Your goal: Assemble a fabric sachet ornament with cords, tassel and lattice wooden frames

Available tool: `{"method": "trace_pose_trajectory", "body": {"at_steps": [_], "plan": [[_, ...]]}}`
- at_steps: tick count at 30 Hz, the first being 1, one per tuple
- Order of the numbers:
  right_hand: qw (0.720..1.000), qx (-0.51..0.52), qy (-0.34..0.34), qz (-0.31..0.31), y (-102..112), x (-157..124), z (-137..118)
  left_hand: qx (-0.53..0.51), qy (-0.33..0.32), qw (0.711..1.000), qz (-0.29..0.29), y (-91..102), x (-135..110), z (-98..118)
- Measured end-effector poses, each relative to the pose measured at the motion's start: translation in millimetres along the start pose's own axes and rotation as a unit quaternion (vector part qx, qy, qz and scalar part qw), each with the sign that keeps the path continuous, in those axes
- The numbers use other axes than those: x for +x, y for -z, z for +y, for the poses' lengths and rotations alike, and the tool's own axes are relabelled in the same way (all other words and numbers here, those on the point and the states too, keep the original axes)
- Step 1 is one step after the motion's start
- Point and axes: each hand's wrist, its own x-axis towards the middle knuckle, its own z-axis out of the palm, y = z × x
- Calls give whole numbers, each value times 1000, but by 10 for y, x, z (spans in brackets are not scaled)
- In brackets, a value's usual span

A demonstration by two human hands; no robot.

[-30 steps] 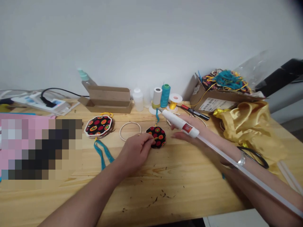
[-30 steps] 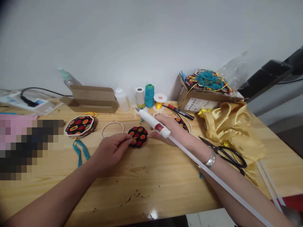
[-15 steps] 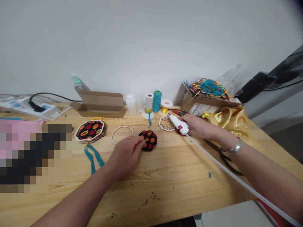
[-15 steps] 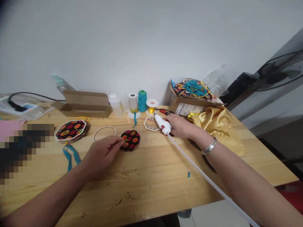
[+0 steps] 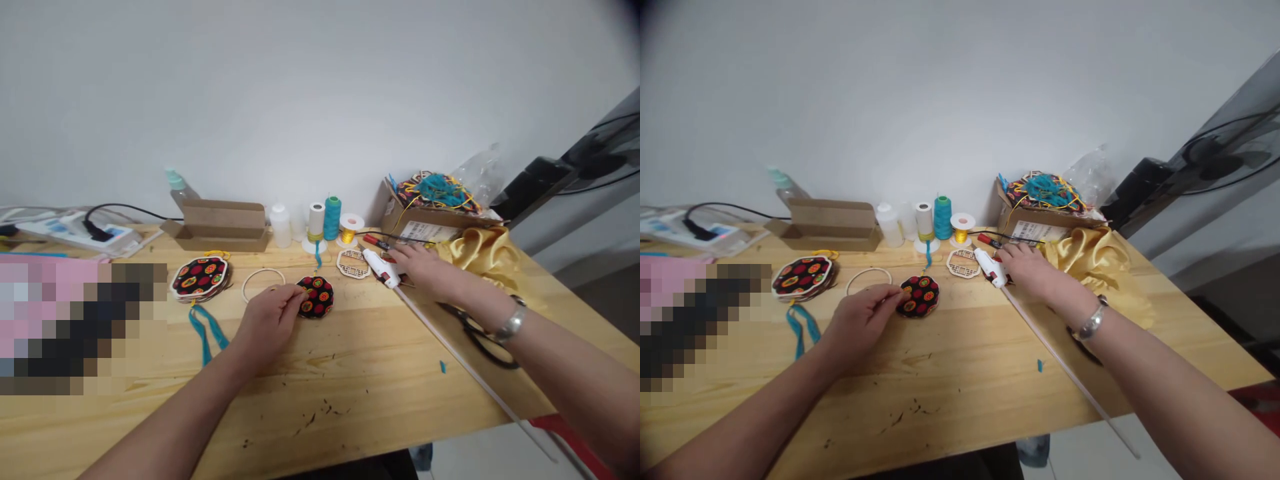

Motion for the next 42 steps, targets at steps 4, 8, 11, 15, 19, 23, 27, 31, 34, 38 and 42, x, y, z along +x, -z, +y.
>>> {"method": "trace_pose_trajectory", "body": {"at_steps": [4, 8, 11, 15, 19, 23, 27, 31, 34, 38, 42], "plan": [[996, 21, 53, 68, 360, 37, -721, -46, 25, 997, 49, 30, 5, 17], [991, 73, 93, 66, 429, 102, -1375, -130, 60, 987, 78, 130, 22, 77], [985, 98, 119, 72, 310, 123, -1468, -181, 106, 975, 76, 261, 10, 227], [975, 126, 168, 67, 192, 113, -1278, -212, 143, 966, 26, 337, -59, 437], [970, 143, 187, 64, 104, 94, -1190, -210, 192, 959, 9, 160, -144, 365], [958, 159, 219, 89, -49, 87, -1209, -184, 203, 961, 27, -20, -180, 147], [953, 181, 219, 106, -147, 92, -1188, -149, 189, 970, 36, -47, -172, 47], [949, 196, 221, 109, -183, 106, -1147, -131, 173, 976, 30, -52, -186, 36], [944, 213, 224, 111, -209, 117, -1131, -112, 154, 981, 31, -74, -208, 38], [943, 228, 217, 109, -225, 124, -1130, -86, 127, 988, 29, -98, -219, 49], [946, 219, 215, 105, -227, 128, -1138, -66, 115, 991, 23, -102, -221, 63]]}}
